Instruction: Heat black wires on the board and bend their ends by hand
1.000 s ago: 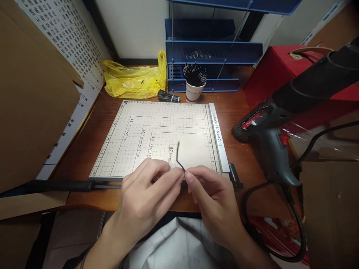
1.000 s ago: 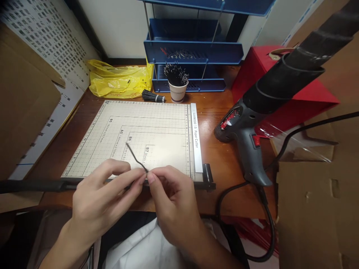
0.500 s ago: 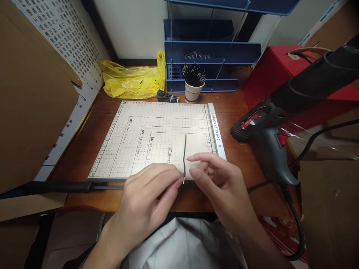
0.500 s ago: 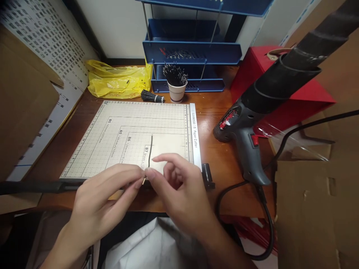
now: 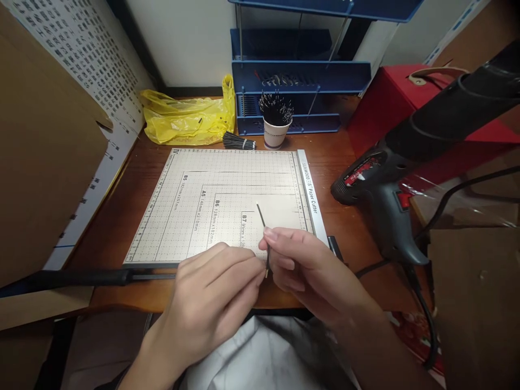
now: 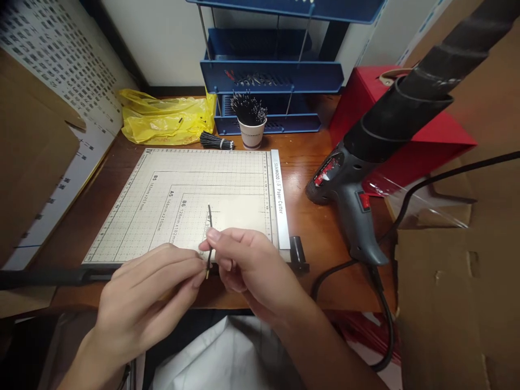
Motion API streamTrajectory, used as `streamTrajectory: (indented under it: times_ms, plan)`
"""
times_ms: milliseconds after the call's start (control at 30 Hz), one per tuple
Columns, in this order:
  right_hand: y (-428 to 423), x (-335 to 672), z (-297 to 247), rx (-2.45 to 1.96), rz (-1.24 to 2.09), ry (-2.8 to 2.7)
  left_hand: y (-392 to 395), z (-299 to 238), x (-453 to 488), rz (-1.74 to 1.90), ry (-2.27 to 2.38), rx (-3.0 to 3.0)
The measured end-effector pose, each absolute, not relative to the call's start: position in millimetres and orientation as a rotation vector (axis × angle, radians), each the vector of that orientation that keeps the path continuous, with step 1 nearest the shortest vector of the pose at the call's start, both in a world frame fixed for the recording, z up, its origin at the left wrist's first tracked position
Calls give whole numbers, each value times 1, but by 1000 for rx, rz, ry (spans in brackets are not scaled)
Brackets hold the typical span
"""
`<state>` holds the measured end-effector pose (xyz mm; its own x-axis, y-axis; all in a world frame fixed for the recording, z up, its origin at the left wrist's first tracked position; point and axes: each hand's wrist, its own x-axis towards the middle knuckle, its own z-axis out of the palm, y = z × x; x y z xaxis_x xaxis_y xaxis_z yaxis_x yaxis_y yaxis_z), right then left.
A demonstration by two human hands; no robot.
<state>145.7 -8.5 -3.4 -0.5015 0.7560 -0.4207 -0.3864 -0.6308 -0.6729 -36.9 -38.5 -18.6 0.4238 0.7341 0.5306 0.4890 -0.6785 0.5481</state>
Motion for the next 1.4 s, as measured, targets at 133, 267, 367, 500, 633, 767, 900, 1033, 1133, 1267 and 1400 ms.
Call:
streamTrajectory:
  times_ms: [133,267,367,500,633,767,900,1033,1133,1267,1400]
  plan:
    - [-11,138,-7,-1012,1808,-824,-37,-15,-32,1181,1073,2266]
    - [-11,135,-9,-1055,1685,-930,-37,-15,-27,1217,1069,2160]
    - [-15,139,-9,-1146,1617,-1016,-38,-17,-24,1277,1111,2133]
    - [-30,148,-5,-1188,1641,-1330,-38,-18,-23,1348,1215,2163]
    - [-38,150,-3,-1116,1553,-1523,-37,-18,-25,1324,1253,2239]
    - [-35,149,-4,-1169,1365,-1662,-37,-19,-28,1293,1245,2303]
    - [-33,147,-8,-1201,1341,-1704,-35,-20,-30,1292,1226,2343]
    - [-33,145,-13,-1176,1405,-1583,-36,-19,-29,1263,1263,2367]
    - [-33,144,-15,-1142,1511,-1439,-37,-16,-28,1236,1329,2371]
    - [-29,146,-14,-1072,1719,-1206,-38,-12,-27,1216,1378,2366]
    - [-24,149,-15,-993,1992,-941,-37,-11,-25,1199,1351,2303]
